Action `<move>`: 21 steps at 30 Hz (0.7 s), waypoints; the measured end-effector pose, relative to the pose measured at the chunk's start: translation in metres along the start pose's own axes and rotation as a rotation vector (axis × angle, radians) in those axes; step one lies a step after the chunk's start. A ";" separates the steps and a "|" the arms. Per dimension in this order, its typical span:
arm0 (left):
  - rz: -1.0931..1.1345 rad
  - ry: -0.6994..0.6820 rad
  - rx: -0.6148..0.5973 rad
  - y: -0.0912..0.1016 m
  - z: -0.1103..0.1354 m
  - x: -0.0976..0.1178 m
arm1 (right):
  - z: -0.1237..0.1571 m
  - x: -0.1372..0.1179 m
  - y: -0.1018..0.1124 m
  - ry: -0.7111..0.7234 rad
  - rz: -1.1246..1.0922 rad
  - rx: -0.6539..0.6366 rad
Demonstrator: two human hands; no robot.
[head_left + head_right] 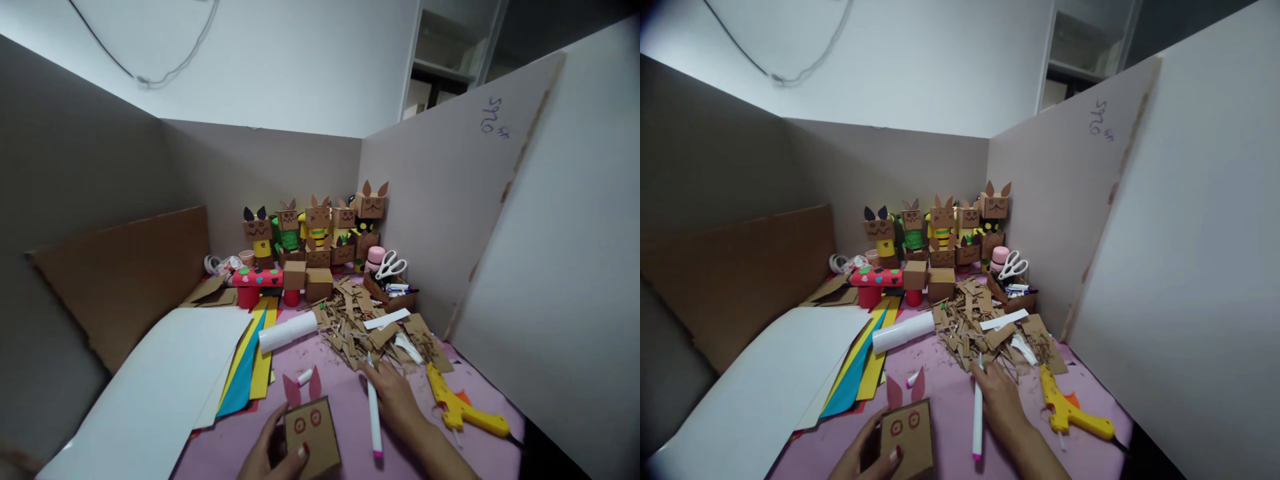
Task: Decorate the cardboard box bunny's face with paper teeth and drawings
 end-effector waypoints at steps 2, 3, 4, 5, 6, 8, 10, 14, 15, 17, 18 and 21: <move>-0.044 -0.008 0.011 0.003 0.001 0.001 | -0.006 -0.001 -0.002 0.038 0.017 -0.011; -0.084 -0.009 0.008 0.004 0.002 0.003 | -0.008 -0.001 -0.004 0.056 0.020 -0.018; -0.129 -0.010 0.001 0.005 0.003 0.005 | -0.009 -0.002 -0.006 0.072 0.019 -0.025; -0.172 -0.010 -0.008 0.005 0.003 0.008 | -0.010 -0.003 -0.009 0.084 0.016 -0.031; -0.206 -0.013 -0.012 0.005 0.004 0.010 | -0.010 -0.003 -0.011 0.094 0.010 -0.035; -0.235 -0.013 -0.013 0.005 0.004 0.013 | -0.007 -0.003 -0.015 0.108 -0.011 -0.034; -0.222 -0.006 0.001 0.004 0.004 0.012 | -0.004 -0.001 -0.017 0.117 -0.042 -0.023; -0.208 -0.035 0.106 0.005 0.003 0.014 | 0.002 0.005 -0.019 0.108 -0.111 0.004; -0.199 -0.037 0.112 0.004 0.003 0.015 | 0.003 0.006 -0.019 0.101 -0.130 0.013; -0.172 -0.017 0.082 -0.001 0.004 0.019 | 0.004 0.010 -0.019 0.084 -0.172 0.034; -0.164 -0.002 0.066 -0.003 0.005 0.021 | 0.004 0.011 -0.019 0.075 -0.194 0.044; -0.188 0.017 0.098 -0.002 0.005 0.023 | 0.004 0.016 -0.018 0.045 -0.265 0.071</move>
Point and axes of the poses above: each hand's wrist, its own z-axis away from the middle knuckle, its own y-axis out of the back of the hand, x = y × z, the point moved 5 cm from there along -z, towards the middle knuckle, and after that the axes turned 3 degrees about y, right-handed, at the moved point
